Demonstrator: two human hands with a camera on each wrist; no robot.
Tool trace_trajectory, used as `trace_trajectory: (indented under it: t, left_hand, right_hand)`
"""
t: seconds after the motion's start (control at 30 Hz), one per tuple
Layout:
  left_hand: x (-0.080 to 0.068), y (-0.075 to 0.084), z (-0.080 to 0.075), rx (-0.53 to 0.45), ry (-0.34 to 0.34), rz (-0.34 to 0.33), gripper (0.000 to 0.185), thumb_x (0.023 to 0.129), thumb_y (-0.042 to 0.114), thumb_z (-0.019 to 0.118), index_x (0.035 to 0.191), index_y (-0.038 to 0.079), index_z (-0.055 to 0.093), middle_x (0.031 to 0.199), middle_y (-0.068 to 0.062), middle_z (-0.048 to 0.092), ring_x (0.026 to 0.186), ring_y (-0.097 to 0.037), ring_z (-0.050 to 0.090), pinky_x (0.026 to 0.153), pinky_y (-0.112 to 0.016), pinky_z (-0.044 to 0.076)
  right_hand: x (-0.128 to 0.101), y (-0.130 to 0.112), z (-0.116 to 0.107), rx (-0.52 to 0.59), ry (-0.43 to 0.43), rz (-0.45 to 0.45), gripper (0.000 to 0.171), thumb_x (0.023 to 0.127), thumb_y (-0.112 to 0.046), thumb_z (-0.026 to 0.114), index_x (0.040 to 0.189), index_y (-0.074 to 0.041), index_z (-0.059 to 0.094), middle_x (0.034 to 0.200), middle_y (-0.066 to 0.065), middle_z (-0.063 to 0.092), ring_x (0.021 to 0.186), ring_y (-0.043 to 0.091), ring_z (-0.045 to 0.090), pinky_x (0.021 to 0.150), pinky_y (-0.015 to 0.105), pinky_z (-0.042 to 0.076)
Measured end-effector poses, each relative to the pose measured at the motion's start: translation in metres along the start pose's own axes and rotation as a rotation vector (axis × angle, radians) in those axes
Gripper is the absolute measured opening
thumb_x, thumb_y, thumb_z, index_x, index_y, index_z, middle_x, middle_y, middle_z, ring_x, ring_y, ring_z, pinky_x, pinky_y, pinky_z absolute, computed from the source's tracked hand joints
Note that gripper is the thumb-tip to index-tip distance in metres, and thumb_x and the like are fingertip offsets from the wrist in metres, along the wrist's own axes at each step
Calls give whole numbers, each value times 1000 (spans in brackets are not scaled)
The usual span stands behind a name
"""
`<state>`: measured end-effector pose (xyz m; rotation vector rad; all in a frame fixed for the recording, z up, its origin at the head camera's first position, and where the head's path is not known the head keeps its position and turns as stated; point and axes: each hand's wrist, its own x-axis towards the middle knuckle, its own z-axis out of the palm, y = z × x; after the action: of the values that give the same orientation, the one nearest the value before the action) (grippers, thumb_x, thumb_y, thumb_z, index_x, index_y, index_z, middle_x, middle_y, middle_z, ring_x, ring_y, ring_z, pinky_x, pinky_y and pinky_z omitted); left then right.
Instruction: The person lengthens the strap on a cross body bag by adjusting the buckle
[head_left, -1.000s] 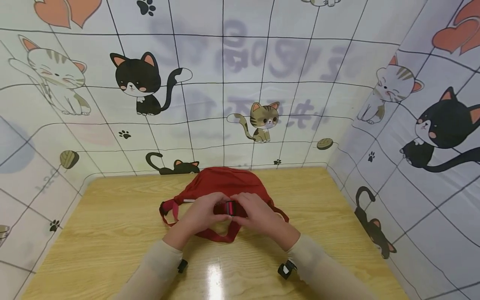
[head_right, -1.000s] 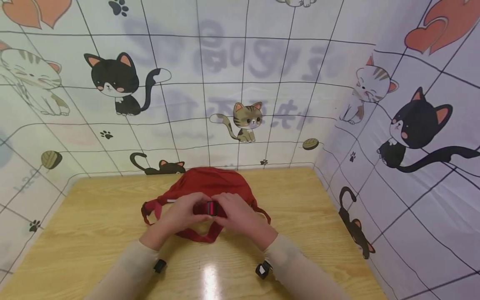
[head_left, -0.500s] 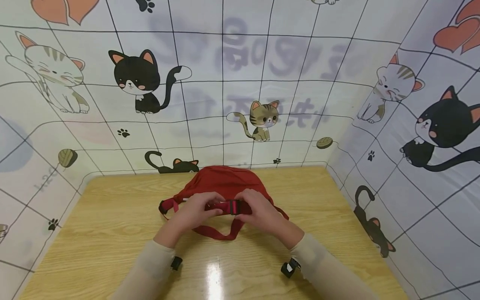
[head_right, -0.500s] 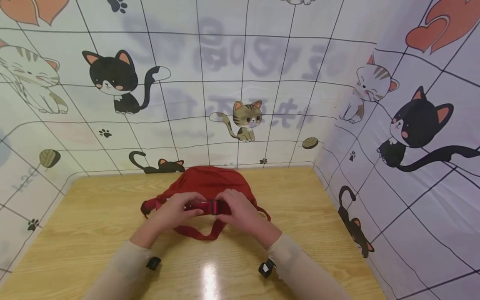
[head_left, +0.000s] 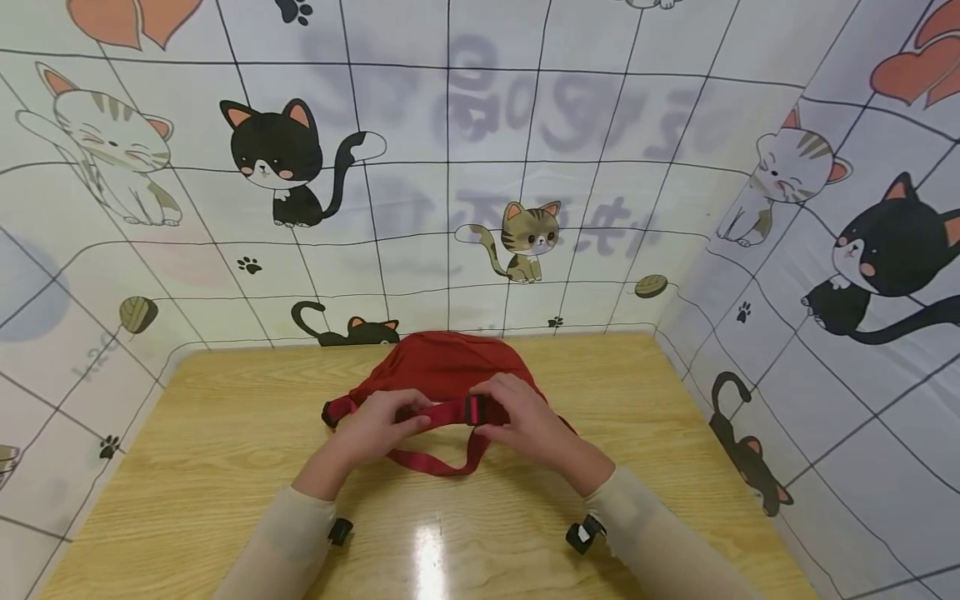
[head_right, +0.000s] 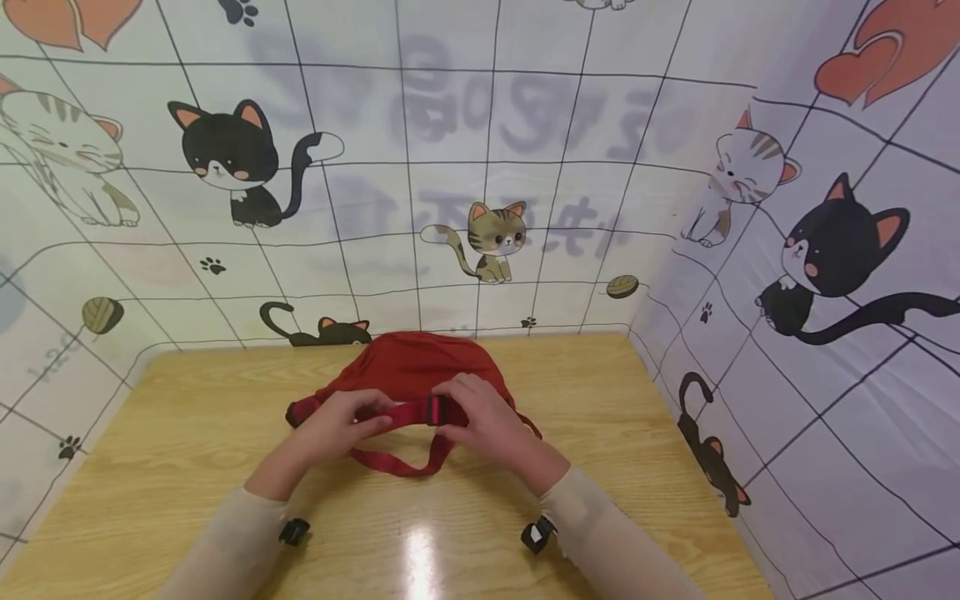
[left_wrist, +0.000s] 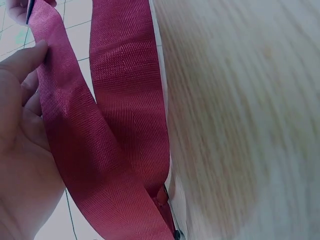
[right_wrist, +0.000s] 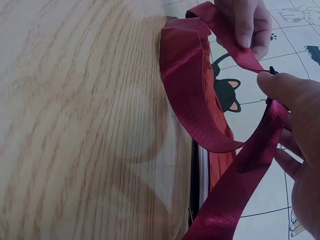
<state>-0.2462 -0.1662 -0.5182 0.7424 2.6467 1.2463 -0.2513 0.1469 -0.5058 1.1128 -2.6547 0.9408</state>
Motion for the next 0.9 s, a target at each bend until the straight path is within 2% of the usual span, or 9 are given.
trace_trajectory:
  t: [0.1, 0.27, 0.63, 0.77, 0.9]
  left_hand:
    - [-1, -2, 0, -5, 7, 11, 8, 107, 22, 77, 113, 28, 76, 95, 12, 71, 87, -13, 63, 76, -31, 54]
    - [0, -3, 0, -22, 9, 25, 5, 108, 24, 76, 112, 26, 75, 93, 12, 70, 85, -13, 63, 74, -30, 54]
    - [2, 9, 2, -14, 12, 5, 3, 109, 30, 74, 108, 30, 76, 79, 9, 62, 71, -10, 57, 65, -30, 49]
    - [4, 10, 4, -38, 4, 10, 4, 110, 28, 73, 107, 27, 75, 77, 9, 59, 69, -10, 56, 64, -29, 48]
    - [7, 11, 6, -41, 3, 31, 5, 110, 23, 73, 109, 28, 75, 82, 10, 63, 72, -11, 58, 66, -29, 49]
  right_hand:
    - [0, 0, 0, -7, -1, -22, 57, 94, -23, 93, 144, -20, 65, 127, -8, 63, 120, 19, 60, 100, 41, 54]
    - [0, -2, -1, 6, -3, -35, 57, 93, -26, 93, 143, -20, 66, 125, -9, 64, 119, 14, 57, 101, 42, 53]
    - [2, -1, 0, -12, -12, -91, 56, 93, -29, 93, 142, -20, 67, 123, -7, 64, 117, 13, 58, 100, 39, 53]
    - [2, -1, 1, -10, -1, -117, 57, 92, -28, 93, 141, -19, 67, 123, -7, 64, 116, 12, 58, 99, 38, 54]
    - [2, -2, 1, 4, 12, -132, 58, 91, -25, 94, 141, -19, 67, 124, -7, 64, 116, 13, 58, 97, 37, 55]
